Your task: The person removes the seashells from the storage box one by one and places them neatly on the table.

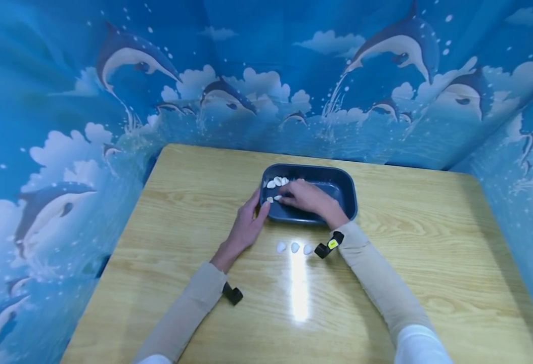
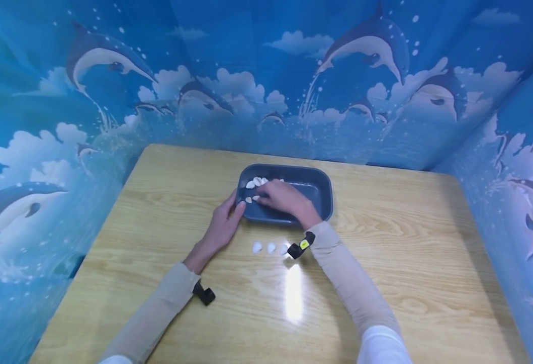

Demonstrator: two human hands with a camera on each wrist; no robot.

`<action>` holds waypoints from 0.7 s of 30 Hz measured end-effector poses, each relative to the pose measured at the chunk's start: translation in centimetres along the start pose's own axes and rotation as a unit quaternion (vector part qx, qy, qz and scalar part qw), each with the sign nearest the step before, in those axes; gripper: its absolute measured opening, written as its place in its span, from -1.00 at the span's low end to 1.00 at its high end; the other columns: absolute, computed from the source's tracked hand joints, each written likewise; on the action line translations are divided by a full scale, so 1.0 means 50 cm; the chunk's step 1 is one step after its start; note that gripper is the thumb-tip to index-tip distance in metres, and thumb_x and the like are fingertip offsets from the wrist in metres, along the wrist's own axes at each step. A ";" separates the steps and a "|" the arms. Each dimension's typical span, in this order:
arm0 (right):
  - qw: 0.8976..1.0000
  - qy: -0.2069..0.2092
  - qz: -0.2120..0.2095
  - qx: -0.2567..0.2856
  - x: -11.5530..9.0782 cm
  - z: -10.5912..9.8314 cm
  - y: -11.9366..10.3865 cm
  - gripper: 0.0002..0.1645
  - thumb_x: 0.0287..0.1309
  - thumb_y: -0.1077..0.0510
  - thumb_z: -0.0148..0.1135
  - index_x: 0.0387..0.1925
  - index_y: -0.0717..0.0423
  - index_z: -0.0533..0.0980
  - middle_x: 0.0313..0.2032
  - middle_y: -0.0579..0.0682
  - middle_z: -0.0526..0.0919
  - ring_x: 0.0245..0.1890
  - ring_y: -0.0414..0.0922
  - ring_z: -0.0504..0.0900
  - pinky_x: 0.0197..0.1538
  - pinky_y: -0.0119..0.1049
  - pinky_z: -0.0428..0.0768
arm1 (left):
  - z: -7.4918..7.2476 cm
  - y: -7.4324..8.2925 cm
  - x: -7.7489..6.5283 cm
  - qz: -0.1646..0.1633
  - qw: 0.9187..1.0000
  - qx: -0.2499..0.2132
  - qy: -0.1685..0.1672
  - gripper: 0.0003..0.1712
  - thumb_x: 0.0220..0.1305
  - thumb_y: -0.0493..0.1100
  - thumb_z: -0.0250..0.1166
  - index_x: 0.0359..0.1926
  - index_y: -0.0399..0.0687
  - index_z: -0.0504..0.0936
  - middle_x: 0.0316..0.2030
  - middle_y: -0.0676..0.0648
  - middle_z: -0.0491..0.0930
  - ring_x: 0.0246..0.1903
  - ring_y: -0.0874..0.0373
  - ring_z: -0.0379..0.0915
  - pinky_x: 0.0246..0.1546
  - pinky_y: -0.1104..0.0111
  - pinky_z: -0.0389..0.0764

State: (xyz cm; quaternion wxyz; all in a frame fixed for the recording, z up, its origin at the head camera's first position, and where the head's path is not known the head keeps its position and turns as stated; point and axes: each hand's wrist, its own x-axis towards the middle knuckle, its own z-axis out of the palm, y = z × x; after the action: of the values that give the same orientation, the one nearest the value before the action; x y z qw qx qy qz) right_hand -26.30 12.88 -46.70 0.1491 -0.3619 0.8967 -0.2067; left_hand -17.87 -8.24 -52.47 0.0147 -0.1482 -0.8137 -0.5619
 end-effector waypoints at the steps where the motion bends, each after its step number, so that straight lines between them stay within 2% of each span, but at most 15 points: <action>1: 1.000 -0.002 0.000 0.008 -0.001 -0.001 0.000 -0.78 0.53 0.09 0.20 -0.02 0.04 0.72 -0.19 -0.10 0.78 -0.26 -0.23 0.68 0.27 0.01 0.61 | 0.000 0.000 0.000 0.000 1.000 0.000 0.001 -0.31 0.68 0.07 -0.02 0.67 0.08 0.06 0.61 0.00 0.10 0.57 0.08 0.06 0.55 0.15 0.23; 5: 0.999 -0.015 0.001 0.044 -0.003 -0.004 0.005 -0.76 0.57 0.14 0.13 -0.05 0.07 0.71 -0.21 -0.10 0.76 -0.26 -0.20 0.65 0.09 -0.03 0.64 | -0.001 0.000 0.000 0.001 1.000 0.000 0.001 -0.32 0.68 0.00 -0.01 0.67 0.05 0.05 0.62 -0.01 0.09 0.58 0.08 0.04 0.56 0.15 0.19; 9: 0.998 -0.021 0.013 0.063 -0.003 -0.003 0.013 -0.74 0.59 0.14 0.10 -0.07 0.08 0.70 -0.20 -0.09 0.75 -0.22 -0.18 0.64 0.20 0.02 0.58 | -0.001 0.001 0.002 0.002 1.000 0.000 -0.002 -0.32 0.69 -0.01 -0.02 0.67 0.01 0.04 0.62 -0.03 0.07 0.59 0.07 0.02 0.57 0.14 0.18; 12: 0.997 -0.004 0.038 0.061 -0.004 -0.003 0.016 -0.73 0.58 0.10 0.12 -0.04 0.12 0.70 -0.22 -0.06 0.74 -0.27 -0.16 0.63 0.12 0.01 0.62 | 0.000 0.002 0.003 0.002 1.000 0.002 -0.003 -0.31 0.69 0.00 -0.02 0.67 -0.01 0.03 0.62 -0.02 0.06 0.59 0.10 0.01 0.57 0.15 0.17; 16: 0.996 0.036 0.069 0.049 -0.008 -0.003 0.016 -0.73 0.55 0.09 0.16 -0.01 0.17 0.67 -0.31 -0.04 0.71 -0.41 -0.15 0.58 -0.27 -0.16 0.60 | 0.000 0.003 0.003 -0.002 1.000 0.003 -0.006 -0.31 0.69 -0.01 -0.03 0.67 -0.01 0.01 0.63 0.02 0.04 0.59 0.16 -0.02 0.58 0.20 0.15; 18: 0.995 0.050 0.073 0.049 -0.009 -0.003 0.016 -0.73 0.53 0.07 0.19 0.00 0.16 0.66 -0.36 -0.05 0.69 -0.47 -0.16 0.56 -0.36 -0.23 0.55 | 0.000 0.003 0.002 -0.005 1.000 0.005 -0.007 -0.31 0.69 0.00 -0.03 0.67 -0.01 0.01 0.63 0.03 0.04 0.59 0.17 -0.03 0.58 0.20 0.14; 21: 0.995 0.046 0.069 0.054 -0.008 -0.001 0.015 -0.73 0.50 0.02 0.24 -0.01 0.12 0.65 -0.44 -0.06 0.65 -0.54 -0.16 0.52 -0.45 -0.26 0.47 | 0.000 0.004 0.001 -0.003 1.000 0.001 -0.005 -0.31 0.69 0.00 -0.03 0.67 -0.04 0.03 0.63 0.00 0.05 0.59 0.15 -0.01 0.58 0.18 0.15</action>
State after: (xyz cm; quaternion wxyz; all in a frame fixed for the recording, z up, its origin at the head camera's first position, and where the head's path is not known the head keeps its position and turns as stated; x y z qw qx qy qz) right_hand -26.47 13.68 -46.98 0.1410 -0.2809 0.9129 -0.2606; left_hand -17.86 -8.16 -52.26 0.0087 -0.1485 -0.8148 -0.5603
